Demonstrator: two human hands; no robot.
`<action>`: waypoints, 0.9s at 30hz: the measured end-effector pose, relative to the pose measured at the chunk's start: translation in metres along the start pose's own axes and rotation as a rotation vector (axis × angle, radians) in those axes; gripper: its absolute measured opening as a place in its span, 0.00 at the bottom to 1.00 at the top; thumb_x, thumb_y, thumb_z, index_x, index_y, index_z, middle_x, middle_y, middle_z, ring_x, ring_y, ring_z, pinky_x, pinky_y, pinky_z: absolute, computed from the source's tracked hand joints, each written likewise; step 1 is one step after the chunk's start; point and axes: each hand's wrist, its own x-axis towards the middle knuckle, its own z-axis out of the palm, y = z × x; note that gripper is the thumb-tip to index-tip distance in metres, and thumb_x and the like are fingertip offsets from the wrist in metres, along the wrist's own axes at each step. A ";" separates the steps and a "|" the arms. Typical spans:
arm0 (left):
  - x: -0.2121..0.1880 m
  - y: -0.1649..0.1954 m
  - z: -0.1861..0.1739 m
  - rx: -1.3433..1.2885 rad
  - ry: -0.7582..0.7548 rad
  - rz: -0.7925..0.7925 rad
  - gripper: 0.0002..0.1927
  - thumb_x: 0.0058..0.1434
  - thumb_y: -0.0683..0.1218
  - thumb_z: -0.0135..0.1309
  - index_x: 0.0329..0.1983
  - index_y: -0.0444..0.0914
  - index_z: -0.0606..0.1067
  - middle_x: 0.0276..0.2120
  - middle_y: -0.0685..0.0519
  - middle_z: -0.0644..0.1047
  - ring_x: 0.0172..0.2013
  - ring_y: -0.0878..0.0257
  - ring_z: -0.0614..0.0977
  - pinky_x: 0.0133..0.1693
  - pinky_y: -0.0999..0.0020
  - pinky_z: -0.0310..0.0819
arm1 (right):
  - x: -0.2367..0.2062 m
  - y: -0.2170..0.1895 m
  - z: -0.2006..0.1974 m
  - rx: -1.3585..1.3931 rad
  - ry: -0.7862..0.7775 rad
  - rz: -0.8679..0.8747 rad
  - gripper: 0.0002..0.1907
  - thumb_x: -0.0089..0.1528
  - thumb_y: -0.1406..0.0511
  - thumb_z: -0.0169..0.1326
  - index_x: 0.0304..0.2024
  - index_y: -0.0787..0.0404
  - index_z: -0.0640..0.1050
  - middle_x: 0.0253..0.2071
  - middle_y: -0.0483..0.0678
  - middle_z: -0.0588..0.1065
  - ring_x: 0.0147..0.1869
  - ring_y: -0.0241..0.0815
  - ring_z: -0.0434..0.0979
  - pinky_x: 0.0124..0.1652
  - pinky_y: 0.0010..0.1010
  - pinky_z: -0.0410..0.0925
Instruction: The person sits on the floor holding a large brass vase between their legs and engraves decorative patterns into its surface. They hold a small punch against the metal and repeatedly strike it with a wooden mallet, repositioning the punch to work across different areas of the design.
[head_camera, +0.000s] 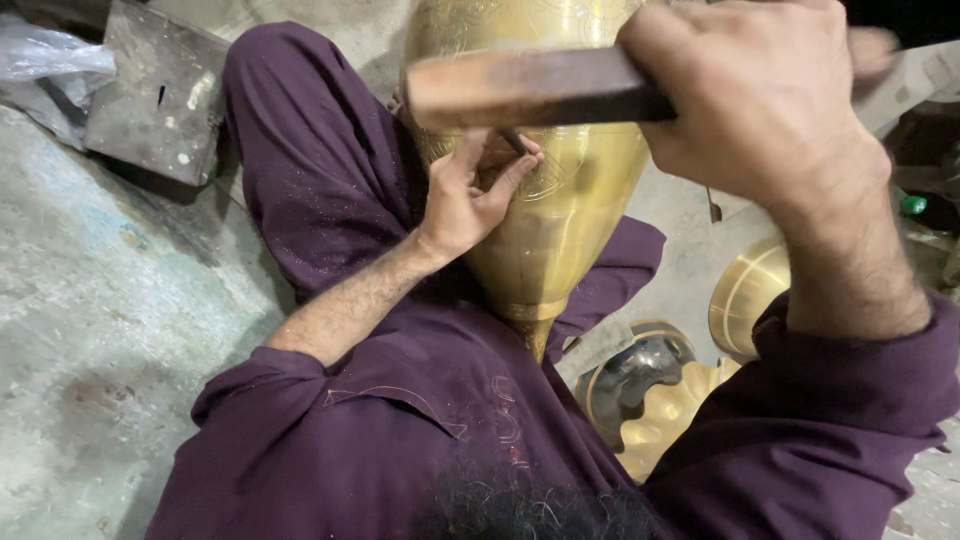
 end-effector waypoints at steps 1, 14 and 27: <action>-0.001 0.000 0.000 -0.019 -0.001 -0.002 0.20 0.71 0.34 0.59 0.62 0.33 0.67 0.48 0.48 0.82 0.50 0.62 0.87 0.53 0.68 0.86 | -0.001 0.001 0.001 0.090 0.021 0.022 0.12 0.59 0.61 0.65 0.39 0.60 0.78 0.33 0.49 0.77 0.36 0.51 0.79 0.34 0.40 0.69; 0.004 0.000 -0.002 -0.059 -0.086 -0.058 0.18 0.71 0.36 0.60 0.61 0.34 0.69 0.48 0.49 0.83 0.50 0.63 0.87 0.52 0.69 0.86 | -0.018 0.010 0.011 -0.019 0.007 0.019 0.13 0.61 0.60 0.64 0.39 0.59 0.74 0.32 0.45 0.77 0.38 0.47 0.80 0.42 0.36 0.70; 0.017 -0.006 -0.008 -0.038 -0.240 0.018 0.26 0.71 0.35 0.58 0.70 0.41 0.66 0.52 0.48 0.83 0.52 0.60 0.87 0.56 0.67 0.87 | -0.035 0.013 0.022 0.233 0.074 0.137 0.16 0.59 0.65 0.66 0.44 0.62 0.74 0.34 0.51 0.76 0.40 0.52 0.79 0.40 0.41 0.70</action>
